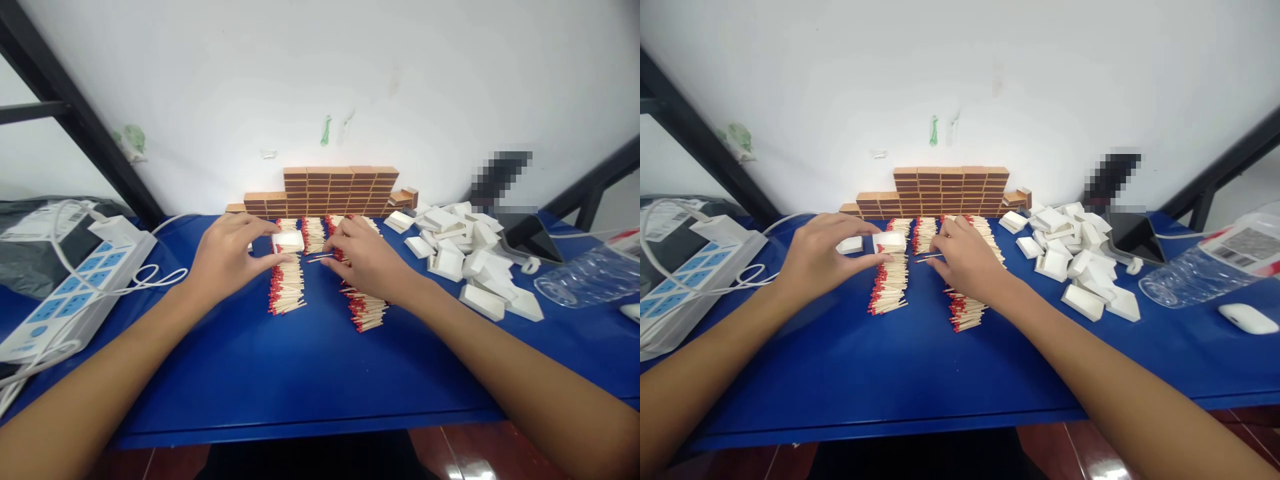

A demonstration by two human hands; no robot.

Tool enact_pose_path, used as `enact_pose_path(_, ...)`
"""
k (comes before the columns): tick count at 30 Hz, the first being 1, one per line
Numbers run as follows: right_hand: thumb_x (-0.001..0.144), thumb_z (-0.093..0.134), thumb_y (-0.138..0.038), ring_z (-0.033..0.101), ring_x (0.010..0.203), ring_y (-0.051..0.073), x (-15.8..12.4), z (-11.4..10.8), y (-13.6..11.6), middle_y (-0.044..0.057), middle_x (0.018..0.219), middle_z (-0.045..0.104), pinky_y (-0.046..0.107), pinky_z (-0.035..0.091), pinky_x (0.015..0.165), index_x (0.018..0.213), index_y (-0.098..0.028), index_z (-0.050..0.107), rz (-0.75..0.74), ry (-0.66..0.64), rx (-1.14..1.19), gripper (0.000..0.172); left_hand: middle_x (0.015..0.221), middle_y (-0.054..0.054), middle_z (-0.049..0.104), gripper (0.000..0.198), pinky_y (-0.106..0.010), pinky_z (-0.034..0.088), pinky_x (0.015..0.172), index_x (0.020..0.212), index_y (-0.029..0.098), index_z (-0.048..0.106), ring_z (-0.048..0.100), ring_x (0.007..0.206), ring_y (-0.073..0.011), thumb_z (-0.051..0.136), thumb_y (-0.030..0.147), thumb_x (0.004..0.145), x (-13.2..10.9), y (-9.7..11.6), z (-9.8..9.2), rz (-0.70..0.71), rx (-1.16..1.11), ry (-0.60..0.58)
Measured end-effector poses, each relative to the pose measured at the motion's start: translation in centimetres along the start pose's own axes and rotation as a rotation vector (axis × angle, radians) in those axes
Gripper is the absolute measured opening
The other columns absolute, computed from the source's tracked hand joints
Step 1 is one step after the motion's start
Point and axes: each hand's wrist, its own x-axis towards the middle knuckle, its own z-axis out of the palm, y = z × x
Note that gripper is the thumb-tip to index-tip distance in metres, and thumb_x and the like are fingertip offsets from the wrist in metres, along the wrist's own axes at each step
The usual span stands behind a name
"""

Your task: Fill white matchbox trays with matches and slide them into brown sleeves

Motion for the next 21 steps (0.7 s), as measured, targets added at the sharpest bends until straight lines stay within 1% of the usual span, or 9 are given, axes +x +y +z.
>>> enact_pose_path(3,0.098,0.071,-0.026,0.049,0.102,0.029,0.2,1.1,-0.3,0.015,0.106,0.063,0.042,0.041,0.093,0.102,-0.013,0.076,-0.025,-0.053,-0.076,0.014,0.099,-0.009,0.081,0.039,-0.041,0.056,0.087,0.105,0.018,0.076,0.076,0.09,-0.0273,0.079,0.054,0.092,0.0,0.2,0.1,-0.003,-0.004,-0.031)
enact_pose_path(6,0.102,0.064,-0.023,0.048,0.104,0.03,0.5,1.6,-0.5,0.015,0.106,0.064,0.042,0.04,0.094,0.101,-0.013,0.076,-0.031,-0.091,-0.101,0.016,0.098,-0.009,0.08,0.038,-0.041,0.056,0.085,0.104,0.018,0.075,0.075,0.089,-0.0265,0.078,0.054,0.092,-0.1,0.2,0.2,-0.001,-0.008,-0.051)
enact_pose_path(8,0.105,0.059,-0.023,0.049,0.105,0.03,0.8,1.6,-0.5,0.014,0.105,0.064,0.041,0.04,0.093,0.099,-0.013,0.076,-0.032,-0.128,-0.108,0.02,0.098,-0.008,0.08,0.038,-0.04,0.055,0.085,0.105,0.018,0.075,0.075,0.089,-0.0263,0.079,0.054,0.092,-0.1,0.1,0.3,0.001,-0.001,-0.048)
enact_pose_path(11,0.105,0.059,-0.024,0.05,0.107,0.031,0.9,1.5,-0.2,0.016,0.107,0.065,0.04,0.039,0.092,0.1,-0.012,0.075,-0.038,-0.167,-0.159,0.021,0.099,-0.009,0.08,0.038,-0.041,0.055,0.086,0.106,0.018,0.075,0.076,0.091,-0.0271,0.08,0.053,0.091,-0.1,0.0,0.3,0.007,0.003,-0.033)
enact_pose_path(14,0.106,0.057,-0.024,0.049,0.109,0.033,1.0,1.3,-0.1,0.018,0.109,0.066,0.042,0.038,0.093,0.101,-0.01,0.074,-0.027,-0.173,-0.236,0.022,0.1,-0.009,0.08,0.037,-0.041,0.055,0.086,0.106,0.018,0.075,0.076,0.091,-0.0274,0.08,0.052,0.091,-0.1,0.0,0.3,0.022,-0.002,-0.025)
enact_pose_path(18,0.103,0.06,-0.024,0.049,0.11,0.034,1.2,1.0,-0.4,0.02,0.113,0.066,0.041,0.037,0.091,0.107,-0.009,0.073,-0.001,-0.158,-0.273,0.02,0.098,-0.009,0.08,0.037,-0.041,0.055,0.085,0.106,0.017,0.075,0.076,0.09,-0.0273,0.081,0.051,0.091,-0.1,0.1,0.3,0.028,0.004,-0.036)
enact_pose_path(21,0.104,0.058,-0.02,0.049,0.111,0.034,1.4,1.0,-0.6,0.02,0.11,0.067,0.041,0.036,0.089,0.105,-0.009,0.073,-0.014,-0.182,-0.291,0.019,0.098,-0.009,0.08,0.038,-0.041,0.054,0.085,0.106,0.018,0.074,0.076,0.09,-0.0271,0.08,0.052,0.092,-0.1,0.2,0.2,0.031,0.001,-0.048)
